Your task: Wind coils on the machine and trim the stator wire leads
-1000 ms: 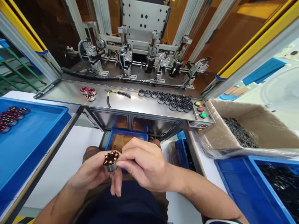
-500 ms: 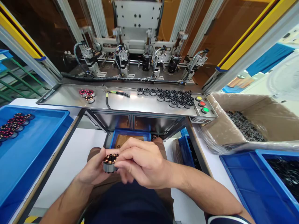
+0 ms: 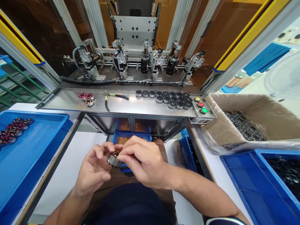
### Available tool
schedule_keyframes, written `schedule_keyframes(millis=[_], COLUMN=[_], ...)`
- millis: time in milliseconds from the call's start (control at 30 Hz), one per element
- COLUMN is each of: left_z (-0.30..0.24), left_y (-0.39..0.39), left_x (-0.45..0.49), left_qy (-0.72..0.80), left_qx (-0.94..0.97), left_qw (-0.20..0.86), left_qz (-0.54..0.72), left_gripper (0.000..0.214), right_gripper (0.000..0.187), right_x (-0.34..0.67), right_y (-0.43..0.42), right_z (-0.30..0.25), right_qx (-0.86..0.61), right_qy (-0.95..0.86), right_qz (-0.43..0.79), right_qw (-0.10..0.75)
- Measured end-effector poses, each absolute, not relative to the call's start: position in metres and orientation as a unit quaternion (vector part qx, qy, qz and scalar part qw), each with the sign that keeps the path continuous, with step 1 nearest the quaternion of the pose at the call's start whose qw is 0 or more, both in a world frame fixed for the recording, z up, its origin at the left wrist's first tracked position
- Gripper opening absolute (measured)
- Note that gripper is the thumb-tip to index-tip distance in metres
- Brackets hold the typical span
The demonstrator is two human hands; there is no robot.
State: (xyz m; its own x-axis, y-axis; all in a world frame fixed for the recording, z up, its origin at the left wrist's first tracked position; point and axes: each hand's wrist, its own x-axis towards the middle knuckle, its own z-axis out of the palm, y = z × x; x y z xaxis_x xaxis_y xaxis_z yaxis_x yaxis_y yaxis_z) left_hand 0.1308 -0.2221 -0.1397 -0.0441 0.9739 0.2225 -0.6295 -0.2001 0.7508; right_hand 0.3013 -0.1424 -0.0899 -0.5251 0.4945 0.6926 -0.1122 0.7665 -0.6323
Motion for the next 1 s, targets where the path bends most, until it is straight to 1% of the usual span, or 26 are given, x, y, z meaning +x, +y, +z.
schedule_keyframes(millis=[100, 133, 233, 300, 400, 467, 533, 567, 667, 733, 800, 933, 1000], left_z=[-0.144, -0.146, -0.148, -0.148, -0.148, -0.149, -0.151, -0.151, -0.151, -0.149, -0.148, -0.147, -0.148], left_y=[-0.22, -0.22, -0.221, -0.221, -0.219, -0.217, -0.215, -0.214, -0.211, -0.21, -0.208, -0.208, -0.209], left_x=[0.131, 0.13, 0.13, 0.13, 0.13, 0.13, 0.129, 0.129, 0.127, 0.125, 0.124, 0.122, 0.121], left_qy=[0.26, 0.268, 0.275, 0.287, 0.32, 0.327, 0.321, 0.316, 0.311, 0.311, 0.307, 0.29, 0.289], left_qx=[0.377, 0.382, 0.386, 0.391, 0.411, 0.414, 0.409, 0.406, 0.396, 0.391, 0.39, 0.403, 0.419], left_qw=[0.597, 0.611, 0.639, 0.615, 0.533, 0.503, 0.498, 0.5, 0.501, 0.505, 0.509, 0.512, 0.503], left_qz=[0.658, 0.64, 0.607, 0.621, 0.667, 0.685, 0.694, 0.696, 0.704, 0.704, 0.704, 0.701, 0.699], left_gripper=[0.049, 0.049, 0.038, 0.032, 0.028, 0.028, 0.029, 0.029, 0.029, 0.029, 0.029, 0.028, 0.028], right_gripper=[0.006, 0.007, 0.008, 0.008, 0.009, 0.01, 0.012, 0.015, 0.028, 0.031, 0.033, 0.033, 0.041], right_x=[0.301, 0.301, 0.302, 0.302, 0.301, 0.299, 0.295, 0.292, 0.281, 0.274, 0.27, 0.272, 0.275], right_y=[-0.139, -0.138, -0.136, -0.138, -0.145, -0.153, -0.162, -0.166, -0.176, -0.179, -0.181, -0.178, -0.176], right_z=[-0.093, -0.093, -0.092, -0.092, -0.092, -0.094, -0.098, -0.101, -0.114, -0.124, -0.132, -0.138, -0.138], right_qx=[-0.095, -0.089, -0.084, -0.099, -0.147, -0.193, -0.249, -0.27, -0.277, -0.252, -0.233, -0.198, -0.172], right_qy=[-0.817, -0.82, -0.821, -0.817, -0.802, -0.773, -0.725, -0.694, -0.562, -0.461, -0.389, -0.343, -0.331], right_qz=[0.322, 0.32, 0.321, 0.317, 0.303, 0.323, 0.388, 0.443, 0.651, 0.761, 0.815, 0.852, 0.867], right_qw=[0.468, 0.465, 0.464, 0.471, 0.493, 0.512, 0.512, 0.499, 0.428, 0.382, 0.36, 0.343, 0.33])
